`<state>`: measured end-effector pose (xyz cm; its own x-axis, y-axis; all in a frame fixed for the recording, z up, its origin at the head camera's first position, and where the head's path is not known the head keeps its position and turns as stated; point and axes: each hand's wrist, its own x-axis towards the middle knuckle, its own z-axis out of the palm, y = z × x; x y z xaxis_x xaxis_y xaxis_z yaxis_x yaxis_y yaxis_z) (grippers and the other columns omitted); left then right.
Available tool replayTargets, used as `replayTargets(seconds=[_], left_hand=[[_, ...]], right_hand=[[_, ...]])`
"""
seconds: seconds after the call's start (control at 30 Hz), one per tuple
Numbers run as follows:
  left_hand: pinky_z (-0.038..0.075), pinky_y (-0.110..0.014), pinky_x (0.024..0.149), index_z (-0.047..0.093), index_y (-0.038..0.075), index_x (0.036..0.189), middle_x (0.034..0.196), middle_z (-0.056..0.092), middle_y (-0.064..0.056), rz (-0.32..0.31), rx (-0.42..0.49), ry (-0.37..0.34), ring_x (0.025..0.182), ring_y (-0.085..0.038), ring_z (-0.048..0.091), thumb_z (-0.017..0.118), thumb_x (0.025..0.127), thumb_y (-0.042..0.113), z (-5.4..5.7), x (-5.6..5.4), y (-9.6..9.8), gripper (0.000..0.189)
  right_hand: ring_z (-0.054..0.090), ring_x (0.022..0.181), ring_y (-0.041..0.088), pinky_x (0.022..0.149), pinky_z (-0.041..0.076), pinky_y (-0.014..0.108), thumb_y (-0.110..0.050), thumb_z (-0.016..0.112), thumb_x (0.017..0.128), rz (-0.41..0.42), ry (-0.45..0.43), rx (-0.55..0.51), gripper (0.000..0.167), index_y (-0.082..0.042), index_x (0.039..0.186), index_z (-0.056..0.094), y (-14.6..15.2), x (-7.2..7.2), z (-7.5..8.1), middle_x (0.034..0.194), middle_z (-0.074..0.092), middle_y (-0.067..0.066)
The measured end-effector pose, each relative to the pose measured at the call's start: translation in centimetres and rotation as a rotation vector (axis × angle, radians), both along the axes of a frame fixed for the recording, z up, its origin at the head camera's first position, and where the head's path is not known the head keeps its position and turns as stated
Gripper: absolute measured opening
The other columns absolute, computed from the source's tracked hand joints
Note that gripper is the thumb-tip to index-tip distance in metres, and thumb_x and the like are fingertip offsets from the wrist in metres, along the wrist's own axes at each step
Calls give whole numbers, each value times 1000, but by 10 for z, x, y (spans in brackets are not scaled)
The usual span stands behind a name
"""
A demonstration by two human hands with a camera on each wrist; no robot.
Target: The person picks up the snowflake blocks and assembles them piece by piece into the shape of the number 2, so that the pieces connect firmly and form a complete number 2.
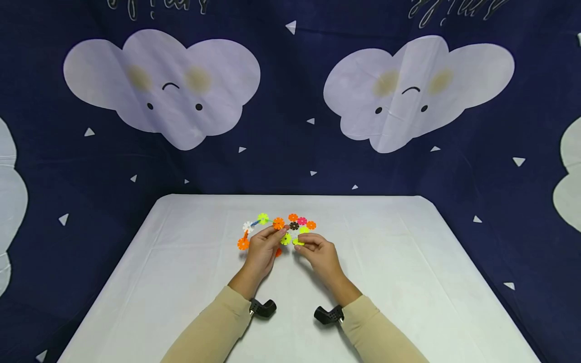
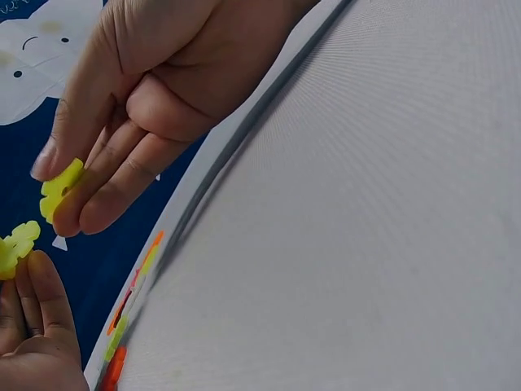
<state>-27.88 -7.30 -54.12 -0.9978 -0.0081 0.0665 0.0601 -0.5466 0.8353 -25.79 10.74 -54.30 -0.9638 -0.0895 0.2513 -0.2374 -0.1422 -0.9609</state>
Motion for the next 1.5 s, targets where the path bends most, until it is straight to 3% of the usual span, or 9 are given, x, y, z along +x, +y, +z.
replayTargets(seconds=[0.23,0.37,0.5,0.63,0.8,1.0,1.3,1.37,1.5], left_hand=[[58,-28,88,70,-9,102,123,68,-32,2,3,20,124,-41,63,75,97,-3,-1,0,1,10],[58,-27,87,72,-6,100,123,67,-34,4,1,33,126,-46,59,75,96,-3,-1,1,1,6],[58,-28,91,73,-5,100,120,70,-29,7,-1,25,120,-37,66,76,96,-3,0,1,1,5],[57,-30,94,74,-3,98,119,71,-27,13,17,16,118,-31,68,74,98,-2,0,2,1,1],[57,-25,86,74,2,91,122,69,-30,20,66,25,119,-33,67,72,99,-3,0,1,2,10],[56,-21,80,75,1,95,117,73,-24,17,90,31,109,-25,71,72,99,-4,0,1,2,7],[57,-23,83,72,-1,100,118,73,-24,8,75,45,114,-28,70,72,99,-3,1,3,3,2],[58,-22,81,71,0,99,117,73,-24,10,79,52,109,-24,72,72,99,-4,1,3,3,4],[50,-18,65,67,3,96,114,74,-22,20,69,62,85,-13,69,72,99,-3,2,4,4,8]], right_hand=[[72,95,18,84,61,29,12,79,88,14,-58,9,25,12,112,72,-2,7,4,119,65,23],[73,95,20,85,61,34,11,78,90,36,-90,-3,23,13,112,71,-2,9,5,114,68,25],[74,94,23,88,60,39,9,75,94,57,-157,-52,22,15,115,70,-2,11,4,110,72,25],[75,94,23,91,59,40,7,71,98,59,-237,-170,23,16,118,69,-3,14,1,114,73,23],[75,92,24,93,59,41,8,66,100,80,-308,-338,19,16,118,69,-9,22,2,116,72,27],[75,95,25,94,58,39,10,60,103,98,-379,-486,16,13,114,72,-18,29,4,115,72,26],[74,102,27,97,56,37,11,59,104,57,-415,-559,15,14,113,69,-21,31,5,116,70,30],[73,104,29,97,56,37,11,59,104,45,-413,-569,14,14,112,70,-21,31,5,115,70,30],[71,110,33,98,55,37,11,59,103,26,-400,-567,13,13,110,70,-21,29,4,111,72,27]])
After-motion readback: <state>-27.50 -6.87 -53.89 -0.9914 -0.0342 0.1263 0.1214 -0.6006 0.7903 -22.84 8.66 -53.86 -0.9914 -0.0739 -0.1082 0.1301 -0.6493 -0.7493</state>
